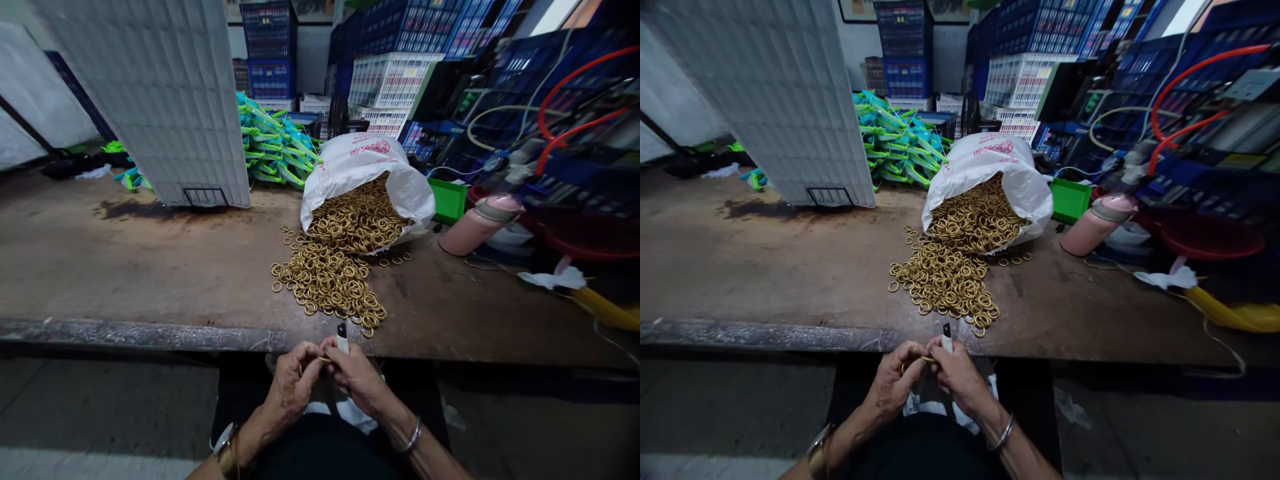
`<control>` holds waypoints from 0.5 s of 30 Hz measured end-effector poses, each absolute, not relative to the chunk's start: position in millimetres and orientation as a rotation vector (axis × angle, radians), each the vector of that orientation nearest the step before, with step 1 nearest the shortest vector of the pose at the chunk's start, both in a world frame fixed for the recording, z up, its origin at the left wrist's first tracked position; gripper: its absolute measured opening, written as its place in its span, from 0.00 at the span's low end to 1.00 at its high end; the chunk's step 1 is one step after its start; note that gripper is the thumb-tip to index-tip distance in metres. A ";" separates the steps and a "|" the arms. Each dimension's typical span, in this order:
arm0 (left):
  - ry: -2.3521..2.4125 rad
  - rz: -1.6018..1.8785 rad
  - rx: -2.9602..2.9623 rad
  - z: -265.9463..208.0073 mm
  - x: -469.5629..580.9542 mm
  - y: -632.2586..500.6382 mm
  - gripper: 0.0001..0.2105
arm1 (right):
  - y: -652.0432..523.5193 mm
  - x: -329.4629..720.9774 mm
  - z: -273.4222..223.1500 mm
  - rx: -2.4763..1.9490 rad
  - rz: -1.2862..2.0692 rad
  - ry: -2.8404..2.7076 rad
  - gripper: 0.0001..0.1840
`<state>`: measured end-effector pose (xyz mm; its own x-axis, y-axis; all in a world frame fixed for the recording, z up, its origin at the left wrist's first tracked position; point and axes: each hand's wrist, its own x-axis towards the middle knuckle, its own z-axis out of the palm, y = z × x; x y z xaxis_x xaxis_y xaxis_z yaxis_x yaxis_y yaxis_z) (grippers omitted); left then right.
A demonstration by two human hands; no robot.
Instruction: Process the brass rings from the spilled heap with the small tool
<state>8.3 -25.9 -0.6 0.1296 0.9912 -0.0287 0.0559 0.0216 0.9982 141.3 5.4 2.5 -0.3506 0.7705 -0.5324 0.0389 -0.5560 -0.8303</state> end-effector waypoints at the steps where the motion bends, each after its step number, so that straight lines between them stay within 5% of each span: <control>1: 1.158 1.066 1.257 -1.2 8.2 -25.9 0.08 | 4.7 141.3 1.7 -1.389 1.922 -1.115 0.14; 8: 1.170 0.997 0.895 -6.4 10.1 -25.2 0.12 | 6.6 141.1 -3.4 -1.396 1.423 -1.614 0.16; 15: 1.033 0.889 0.729 -0.2 6.6 -26.2 0.15 | 5.6 139.9 -10.9 -1.362 1.501 -1.584 0.16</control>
<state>6.6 -26.2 -0.2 0.2424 0.8821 -0.4039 -0.2678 0.4610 0.8461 139.9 5.6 -10.9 -0.3259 0.9151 -0.2372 0.2862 -0.1436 -0.9473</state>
